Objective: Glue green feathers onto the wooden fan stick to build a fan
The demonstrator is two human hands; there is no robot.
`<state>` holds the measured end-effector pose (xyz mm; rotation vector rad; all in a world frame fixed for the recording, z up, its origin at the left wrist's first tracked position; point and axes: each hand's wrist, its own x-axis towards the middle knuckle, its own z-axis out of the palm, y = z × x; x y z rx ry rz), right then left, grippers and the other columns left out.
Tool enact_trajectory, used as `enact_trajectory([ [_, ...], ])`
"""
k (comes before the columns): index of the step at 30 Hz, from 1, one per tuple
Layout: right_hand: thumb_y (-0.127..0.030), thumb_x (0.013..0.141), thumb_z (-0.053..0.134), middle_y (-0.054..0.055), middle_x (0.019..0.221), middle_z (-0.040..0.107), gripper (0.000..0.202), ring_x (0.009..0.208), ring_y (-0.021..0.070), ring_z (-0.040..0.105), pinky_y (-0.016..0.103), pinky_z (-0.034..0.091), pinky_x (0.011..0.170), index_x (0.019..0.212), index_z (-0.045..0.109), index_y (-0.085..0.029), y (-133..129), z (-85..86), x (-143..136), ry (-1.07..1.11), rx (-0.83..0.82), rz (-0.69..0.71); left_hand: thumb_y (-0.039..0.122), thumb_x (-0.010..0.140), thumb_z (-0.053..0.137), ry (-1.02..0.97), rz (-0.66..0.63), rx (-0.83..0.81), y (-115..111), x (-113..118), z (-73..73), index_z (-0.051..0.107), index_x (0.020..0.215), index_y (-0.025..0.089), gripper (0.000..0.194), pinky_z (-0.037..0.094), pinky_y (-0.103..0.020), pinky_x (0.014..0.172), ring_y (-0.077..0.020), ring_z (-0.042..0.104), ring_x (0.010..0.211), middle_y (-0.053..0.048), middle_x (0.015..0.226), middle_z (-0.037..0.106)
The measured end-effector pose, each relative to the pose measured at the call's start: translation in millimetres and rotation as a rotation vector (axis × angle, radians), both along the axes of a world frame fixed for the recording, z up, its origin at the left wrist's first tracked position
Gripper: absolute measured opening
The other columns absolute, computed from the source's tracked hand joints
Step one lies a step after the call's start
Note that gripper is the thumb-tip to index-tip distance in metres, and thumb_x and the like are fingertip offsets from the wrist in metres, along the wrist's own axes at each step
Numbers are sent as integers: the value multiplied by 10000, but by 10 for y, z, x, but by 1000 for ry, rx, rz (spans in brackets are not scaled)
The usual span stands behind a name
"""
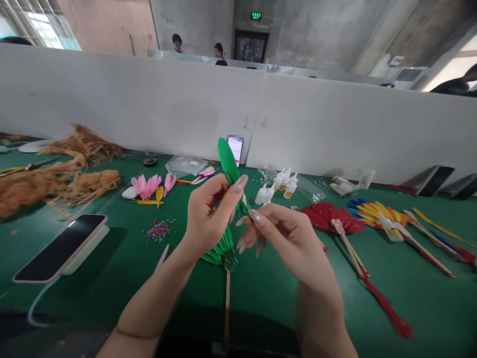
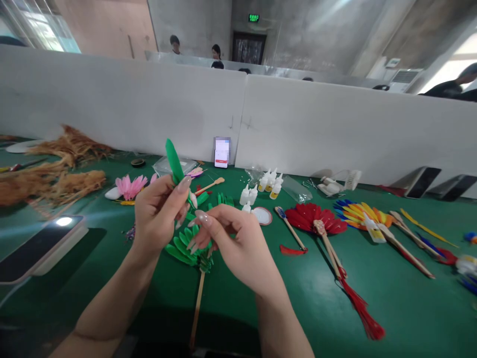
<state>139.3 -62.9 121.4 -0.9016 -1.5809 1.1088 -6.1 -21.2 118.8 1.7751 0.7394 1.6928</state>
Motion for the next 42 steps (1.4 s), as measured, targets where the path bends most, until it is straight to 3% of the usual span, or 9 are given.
enact_trajectory([
  [3,-301,936,505,-26,593,644,280,547,49,598,158,479,549,694,576,-180,-25,5,21,-121,105,21,296,901,557,6,-125,-76,2,-5,-1,416,582,162,374,281,-152,343,-11,345,363,68,438,386],
  [7,-314,949,477,-45,552,613,281,501,48,567,164,455,517,703,532,-191,-35,-3,18,-97,117,55,313,908,544,-73,-271,-198,6,-6,-15,435,611,171,346,278,-132,323,-11,335,350,73,440,371],
  [14,-325,957,458,-59,493,557,305,426,47,537,166,419,453,682,491,-196,-56,-34,-82,50,67,36,328,923,509,-169,-353,-176,-1,-5,-31,501,677,191,282,263,-150,308,-22,307,338,66,467,386],
  [18,-324,953,467,-66,479,542,285,390,47,505,166,395,407,696,494,-205,-79,-54,-130,118,58,-3,327,928,496,-218,-288,-18,-26,27,-55,545,733,206,235,278,-174,320,-31,343,351,57,495,400],
  [23,-343,947,474,-66,472,505,301,372,50,488,170,400,383,681,508,-207,-75,-31,-126,152,88,-99,340,944,455,-289,-151,120,-56,36,-47,529,745,219,244,331,-202,362,-28,361,368,37,625,518],
  [27,-328,930,511,-53,475,543,260,393,56,513,172,420,401,715,578,-197,-67,-12,-103,150,117,-125,352,943,455,-273,-91,107,-56,22,-32,526,752,215,246,340,-201,362,-35,402,399,24,669,548],
  [34,-281,883,583,0,587,673,168,462,90,605,189,452,402,758,656,-195,-113,2,-119,100,122,-140,328,931,488,-234,-119,89,-61,43,-28,540,738,200,238,284,-175,297,-23,386,371,34,614,507],
  [42,-252,828,644,-29,542,630,113,440,82,567,191,442,422,730,638,-196,-136,13,-135,-185,298,-302,274,925,508,-103,131,139,-115,67,-24,528,698,194,242,303,-183,342,-43,383,379,53,484,424],
])
